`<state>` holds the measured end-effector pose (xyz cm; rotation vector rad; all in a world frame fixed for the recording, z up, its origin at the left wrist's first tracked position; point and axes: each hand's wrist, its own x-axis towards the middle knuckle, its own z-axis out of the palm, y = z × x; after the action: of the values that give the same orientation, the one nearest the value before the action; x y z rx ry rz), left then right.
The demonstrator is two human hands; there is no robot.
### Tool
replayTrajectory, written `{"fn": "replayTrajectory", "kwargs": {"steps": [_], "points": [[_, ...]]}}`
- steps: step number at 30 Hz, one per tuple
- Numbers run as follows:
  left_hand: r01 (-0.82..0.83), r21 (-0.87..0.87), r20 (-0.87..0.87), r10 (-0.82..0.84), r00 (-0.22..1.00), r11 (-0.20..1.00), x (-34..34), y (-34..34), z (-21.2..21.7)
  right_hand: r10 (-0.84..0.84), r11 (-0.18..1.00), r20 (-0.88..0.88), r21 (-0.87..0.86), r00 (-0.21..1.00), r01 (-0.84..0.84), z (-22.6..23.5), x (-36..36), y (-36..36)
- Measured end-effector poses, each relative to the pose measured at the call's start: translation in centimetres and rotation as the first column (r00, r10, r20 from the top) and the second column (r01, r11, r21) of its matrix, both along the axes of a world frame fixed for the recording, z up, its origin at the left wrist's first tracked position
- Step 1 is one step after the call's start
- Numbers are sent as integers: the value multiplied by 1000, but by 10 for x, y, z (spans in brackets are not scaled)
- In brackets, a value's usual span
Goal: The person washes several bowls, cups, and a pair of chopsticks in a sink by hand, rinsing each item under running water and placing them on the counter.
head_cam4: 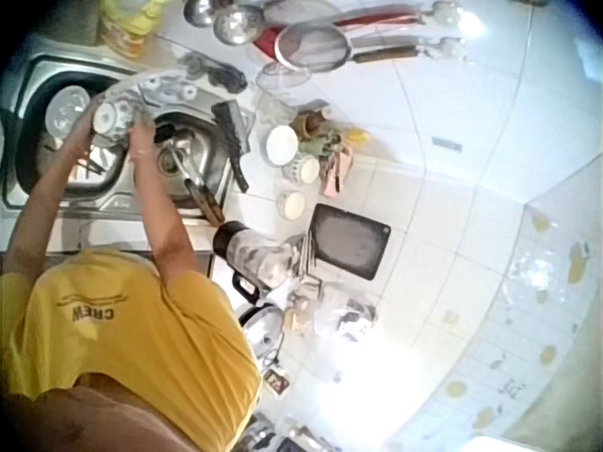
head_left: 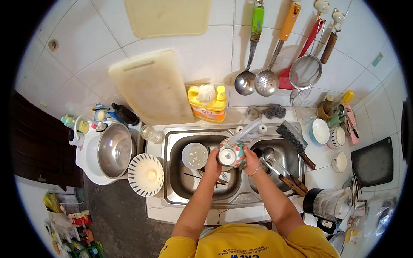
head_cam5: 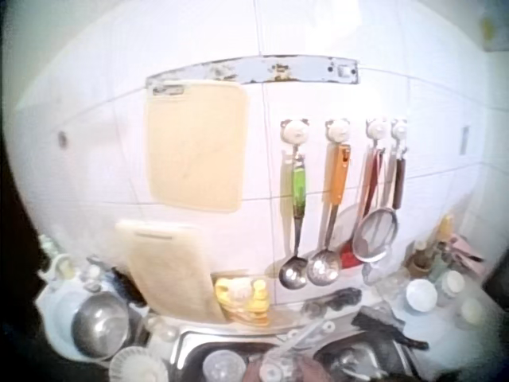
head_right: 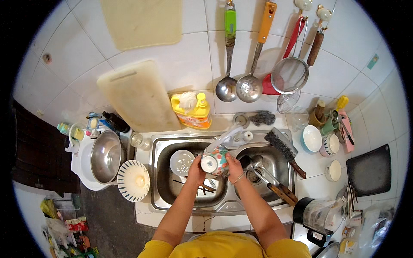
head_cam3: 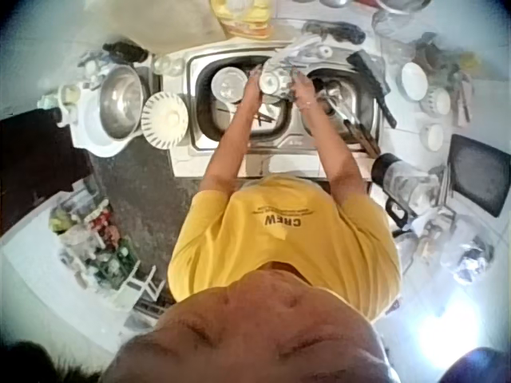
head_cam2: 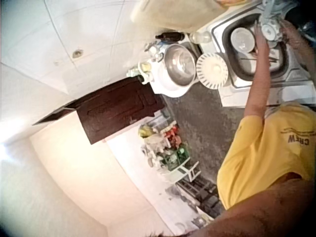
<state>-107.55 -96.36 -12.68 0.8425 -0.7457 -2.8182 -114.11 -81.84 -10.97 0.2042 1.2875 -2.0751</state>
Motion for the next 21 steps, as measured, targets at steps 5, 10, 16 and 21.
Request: {"fn": "replayTrajectory", "kwargs": {"steps": [5,10,16,21], "points": [[221,-841,121,-227,966,493,-11,13,34,123,801,-469,567,875,191,20,0,-14],[62,-979,23,-196,980,196,-10,3,24,285,675,-557,694,780,249,15,-7,-21],[243,228,-95,-227,969,943,15,-33,29,60,949,-202,316,978,7,15,-13,-26],[66,-32,-191,-71,979,997,41,-30,30,117,986,-169,135,979,-95,-29,-28,-40]]}}
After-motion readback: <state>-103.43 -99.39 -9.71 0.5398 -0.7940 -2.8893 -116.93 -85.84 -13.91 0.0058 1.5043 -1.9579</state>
